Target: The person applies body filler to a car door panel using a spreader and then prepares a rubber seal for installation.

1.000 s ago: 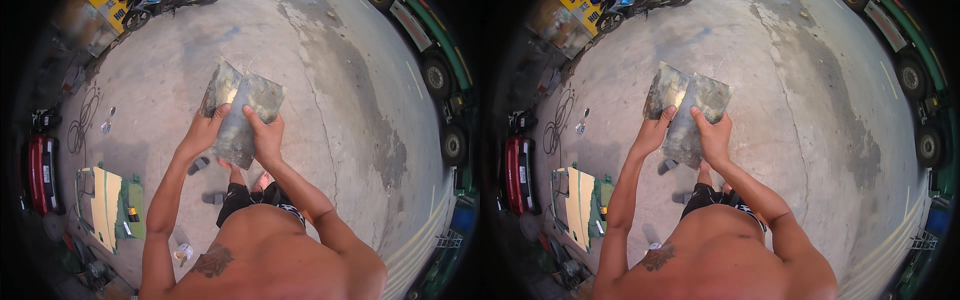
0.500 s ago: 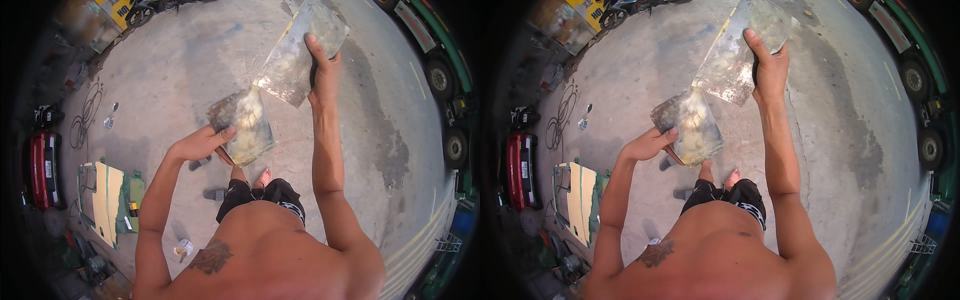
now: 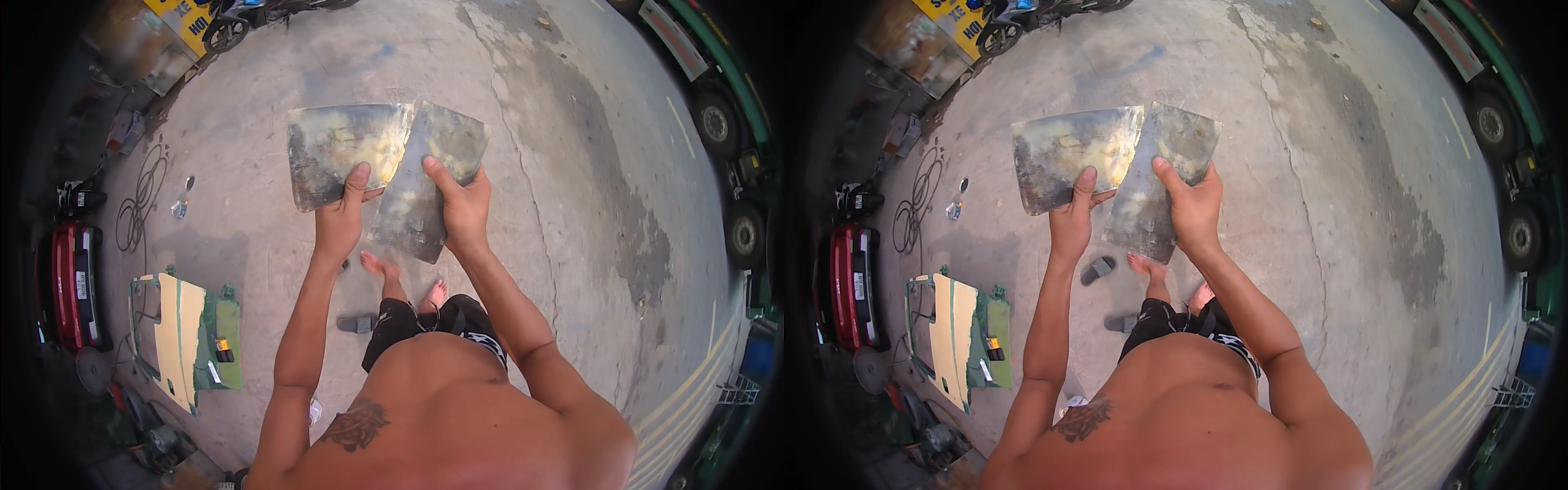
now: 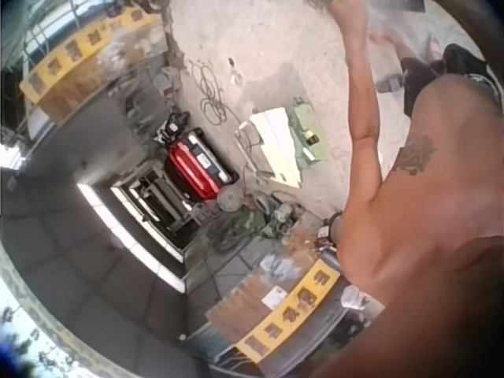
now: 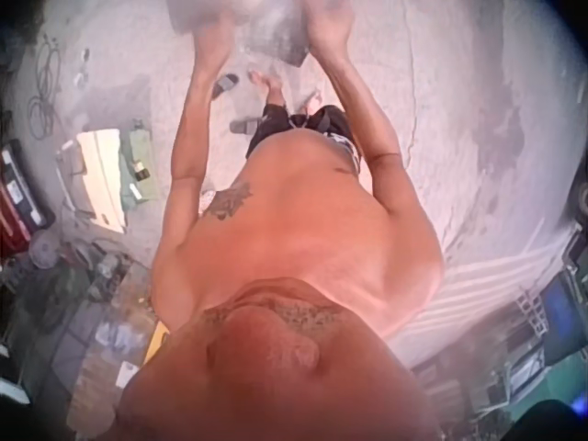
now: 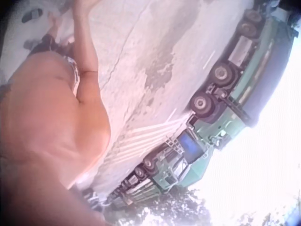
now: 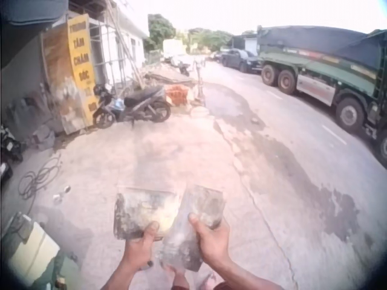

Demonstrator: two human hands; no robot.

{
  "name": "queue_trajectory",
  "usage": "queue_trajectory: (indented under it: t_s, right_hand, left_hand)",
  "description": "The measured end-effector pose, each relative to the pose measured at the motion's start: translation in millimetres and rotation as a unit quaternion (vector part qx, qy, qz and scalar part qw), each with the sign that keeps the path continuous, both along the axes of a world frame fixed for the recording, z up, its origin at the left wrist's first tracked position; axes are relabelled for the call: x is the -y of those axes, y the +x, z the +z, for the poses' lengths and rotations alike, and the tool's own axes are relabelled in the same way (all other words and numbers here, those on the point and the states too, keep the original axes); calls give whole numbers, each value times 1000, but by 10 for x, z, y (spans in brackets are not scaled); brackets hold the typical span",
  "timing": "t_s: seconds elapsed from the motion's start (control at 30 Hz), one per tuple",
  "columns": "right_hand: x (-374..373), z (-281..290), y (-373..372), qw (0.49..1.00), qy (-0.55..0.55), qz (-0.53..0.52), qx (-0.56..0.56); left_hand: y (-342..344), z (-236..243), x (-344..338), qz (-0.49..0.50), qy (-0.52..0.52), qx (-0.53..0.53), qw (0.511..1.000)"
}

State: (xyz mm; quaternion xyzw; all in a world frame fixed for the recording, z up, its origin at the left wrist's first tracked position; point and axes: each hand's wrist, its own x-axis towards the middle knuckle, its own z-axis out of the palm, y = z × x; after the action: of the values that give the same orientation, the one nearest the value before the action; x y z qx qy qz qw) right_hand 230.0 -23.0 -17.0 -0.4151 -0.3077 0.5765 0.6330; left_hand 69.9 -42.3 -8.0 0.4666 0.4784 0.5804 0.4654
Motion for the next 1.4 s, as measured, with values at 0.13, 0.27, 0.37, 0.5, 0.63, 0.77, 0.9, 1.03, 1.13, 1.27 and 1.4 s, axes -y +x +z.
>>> queue_trajectory:
  t_s: [0.13,0.27,0.37,0.5,0.63,0.77,0.9,1.03,1.13,1.27,1.4]
  right_hand:
    - [-185,167,101,996,49,-47,50]
    - [-762,455,407,988,128,-90,-7]
    - [-912,789,689,969,229,-79,-42]
    - [-573,770,513,962,245,-52,-109]
    - [-162,821,205,953,258,-15,-160]
    - [-1,584,177,952,217,158,-149]
    - [-176,-36,498,936,83,339,47]
    - [-565,232,695,961,96,257,31]
    - [-666,423,627,969,114,194,-102]
    - [-478,-148,556,933,57,356,0]
    - [-608,-232,463,947,110,302,21]
  left_hand:
    - [-27,-52,167,-33,57,-169,983]
    - [33,-43,377,-268,-126,-135,946]
    - [-37,-356,383,-156,-100,76,980]
    - [159,-8,231,-74,-55,343,935]
    - [412,-18,202,9,-11,295,955]
    - [257,113,174,27,-7,297,955]
    - [-142,177,69,49,32,234,970]
    - [-152,162,44,-10,-57,301,952]
    - [81,-27,102,-36,-97,332,937]
    - [-201,-80,-113,-47,-103,414,903]
    - [-34,159,-96,-105,-132,416,894]
